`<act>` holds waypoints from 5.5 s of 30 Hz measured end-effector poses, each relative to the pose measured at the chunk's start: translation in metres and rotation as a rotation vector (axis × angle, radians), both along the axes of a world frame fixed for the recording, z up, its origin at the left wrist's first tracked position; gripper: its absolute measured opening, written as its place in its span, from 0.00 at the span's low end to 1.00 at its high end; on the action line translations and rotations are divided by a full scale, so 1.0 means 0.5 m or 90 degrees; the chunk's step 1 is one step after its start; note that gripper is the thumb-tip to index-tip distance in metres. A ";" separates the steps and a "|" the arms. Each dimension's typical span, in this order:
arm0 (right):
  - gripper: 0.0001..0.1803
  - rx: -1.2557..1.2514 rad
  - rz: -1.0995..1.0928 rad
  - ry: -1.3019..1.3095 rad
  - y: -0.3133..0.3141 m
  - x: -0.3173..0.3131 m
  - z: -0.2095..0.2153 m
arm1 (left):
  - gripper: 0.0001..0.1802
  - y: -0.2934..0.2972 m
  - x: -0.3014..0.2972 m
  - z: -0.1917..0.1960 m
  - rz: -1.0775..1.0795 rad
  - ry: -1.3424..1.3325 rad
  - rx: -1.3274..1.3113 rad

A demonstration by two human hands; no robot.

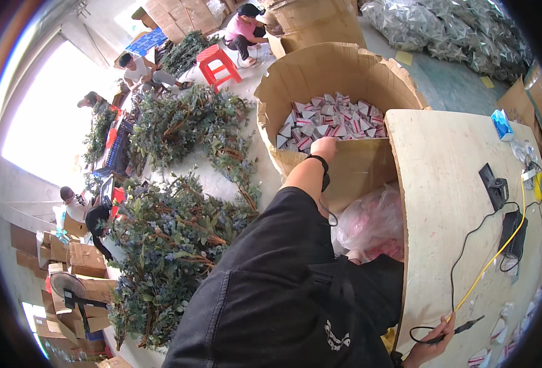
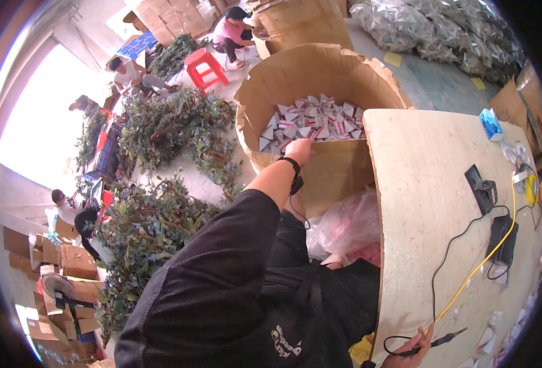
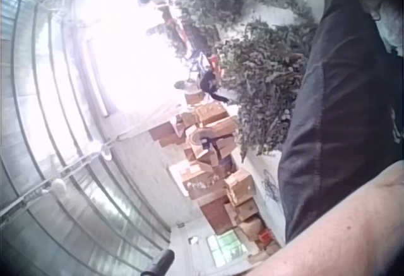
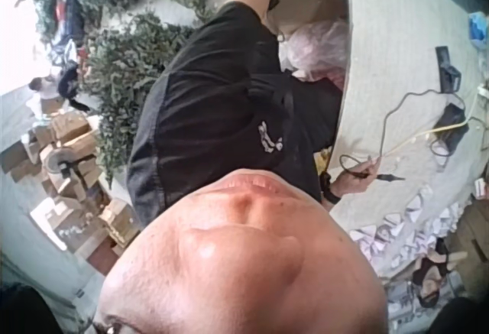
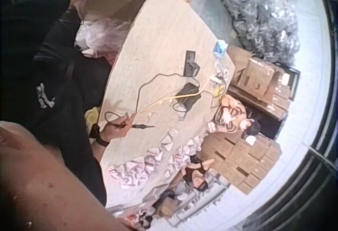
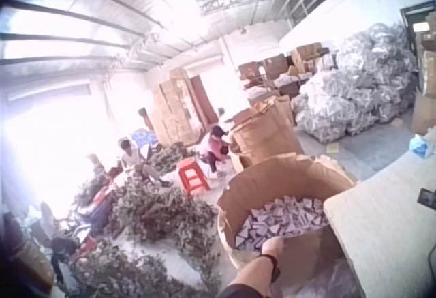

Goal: The recorder uses a handheld heat sealing tool to seal small triangular pouches filled with colorful contents.

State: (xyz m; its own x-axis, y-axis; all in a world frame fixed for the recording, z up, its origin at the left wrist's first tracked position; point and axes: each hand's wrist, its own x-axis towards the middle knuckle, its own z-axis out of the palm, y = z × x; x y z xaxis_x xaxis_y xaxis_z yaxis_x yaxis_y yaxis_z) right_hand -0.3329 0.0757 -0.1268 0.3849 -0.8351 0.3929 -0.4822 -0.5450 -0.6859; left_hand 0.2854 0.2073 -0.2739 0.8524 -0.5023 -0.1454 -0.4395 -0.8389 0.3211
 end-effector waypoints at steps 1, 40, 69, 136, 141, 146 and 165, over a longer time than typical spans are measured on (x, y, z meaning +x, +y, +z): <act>0.09 0.000 0.007 0.000 0.014 0.008 0.022 | 0.19 0.010 0.004 -0.003 0.007 0.000 0.000; 0.35 -0.043 -0.322 0.025 0.191 0.031 0.088 | 0.28 0.132 0.038 -0.095 -0.102 0.032 -0.253; 0.30 0.007 -0.550 0.359 0.012 -0.746 -0.034 | 0.36 0.128 -0.140 0.031 -0.032 -0.040 -0.111; 0.30 0.057 -0.565 0.284 0.045 -0.528 0.037 | 0.33 0.171 0.008 -0.145 -0.027 -0.094 -0.186; 0.31 -0.273 -0.499 0.239 0.007 -0.479 0.146 | 0.34 0.113 -0.088 -0.053 -0.002 -0.074 -0.077; 0.30 -0.308 -0.370 0.263 -0.040 -0.347 0.281 | 0.32 0.121 -0.084 -0.061 -0.018 -0.066 -0.103; 0.27 -0.384 0.457 -0.124 -0.003 0.356 0.303 | 0.59 -0.047 -0.549 0.451 -0.683 0.482 -0.728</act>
State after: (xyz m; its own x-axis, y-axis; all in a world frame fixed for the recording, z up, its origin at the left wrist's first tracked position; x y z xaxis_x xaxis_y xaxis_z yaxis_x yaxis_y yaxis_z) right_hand -0.1551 0.0741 0.0247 0.6085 -0.0616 0.7912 0.1967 -0.9541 -0.2256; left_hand 0.0111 0.1837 -0.0482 0.0175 -0.8767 0.4807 -0.0872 0.4776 0.8742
